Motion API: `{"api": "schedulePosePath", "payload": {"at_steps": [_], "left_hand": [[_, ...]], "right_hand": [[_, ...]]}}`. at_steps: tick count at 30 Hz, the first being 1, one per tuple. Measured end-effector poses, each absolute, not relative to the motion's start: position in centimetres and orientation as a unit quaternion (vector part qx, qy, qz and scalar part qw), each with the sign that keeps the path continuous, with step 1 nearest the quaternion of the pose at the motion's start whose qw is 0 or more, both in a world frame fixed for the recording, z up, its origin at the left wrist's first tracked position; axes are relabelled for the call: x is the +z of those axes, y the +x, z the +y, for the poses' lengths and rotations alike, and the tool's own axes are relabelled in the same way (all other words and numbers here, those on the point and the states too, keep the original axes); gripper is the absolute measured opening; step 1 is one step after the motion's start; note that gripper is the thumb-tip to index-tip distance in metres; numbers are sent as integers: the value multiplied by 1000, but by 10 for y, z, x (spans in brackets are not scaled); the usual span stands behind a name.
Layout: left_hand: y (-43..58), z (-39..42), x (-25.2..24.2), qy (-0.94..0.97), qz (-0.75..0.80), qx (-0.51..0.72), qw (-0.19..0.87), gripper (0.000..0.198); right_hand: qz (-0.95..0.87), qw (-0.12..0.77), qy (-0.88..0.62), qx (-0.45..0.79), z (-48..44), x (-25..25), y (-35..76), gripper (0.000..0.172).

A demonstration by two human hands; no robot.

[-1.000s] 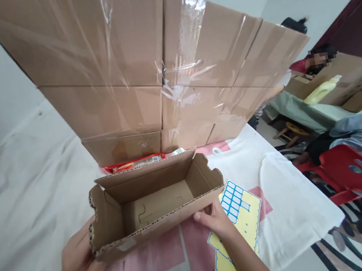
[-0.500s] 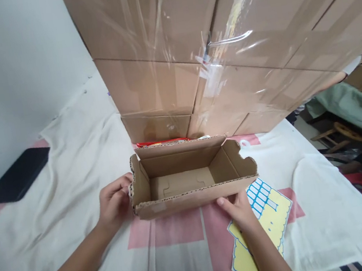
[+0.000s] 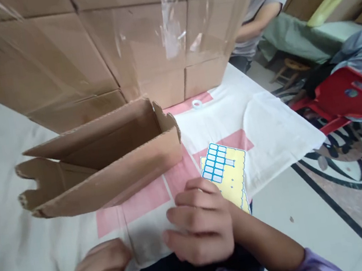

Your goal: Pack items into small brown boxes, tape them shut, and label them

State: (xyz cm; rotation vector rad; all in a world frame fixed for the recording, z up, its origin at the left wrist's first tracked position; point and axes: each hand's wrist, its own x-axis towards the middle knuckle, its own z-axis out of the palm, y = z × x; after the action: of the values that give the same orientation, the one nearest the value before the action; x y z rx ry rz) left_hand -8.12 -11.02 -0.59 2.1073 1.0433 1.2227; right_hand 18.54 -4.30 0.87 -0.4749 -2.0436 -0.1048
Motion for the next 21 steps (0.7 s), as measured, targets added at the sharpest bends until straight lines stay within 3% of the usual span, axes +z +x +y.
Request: {"api": "schedulePosePath", "payload": {"at_steps": [4,8,13,17,21], "left_hand": [[-7,-101,-30,802,327,422,268,14],[38,-85,-52,865,290,307,272,14],[59,-75,-63,873,311,226,300,21],[58,-71,-61,853,317,243,335,19],[56,-68,-59,835,322,245,373,17]], "right_hand": [[-805,552,-219,-1,-4,1,186,17],[-713,628,-305,69,39,3,185,13],[-637,635,-411,148,41,26,222,20],[-718,499,-469,126,13,15,280,18],[-835,218,-489,124,-17,-25,311,58]]}}
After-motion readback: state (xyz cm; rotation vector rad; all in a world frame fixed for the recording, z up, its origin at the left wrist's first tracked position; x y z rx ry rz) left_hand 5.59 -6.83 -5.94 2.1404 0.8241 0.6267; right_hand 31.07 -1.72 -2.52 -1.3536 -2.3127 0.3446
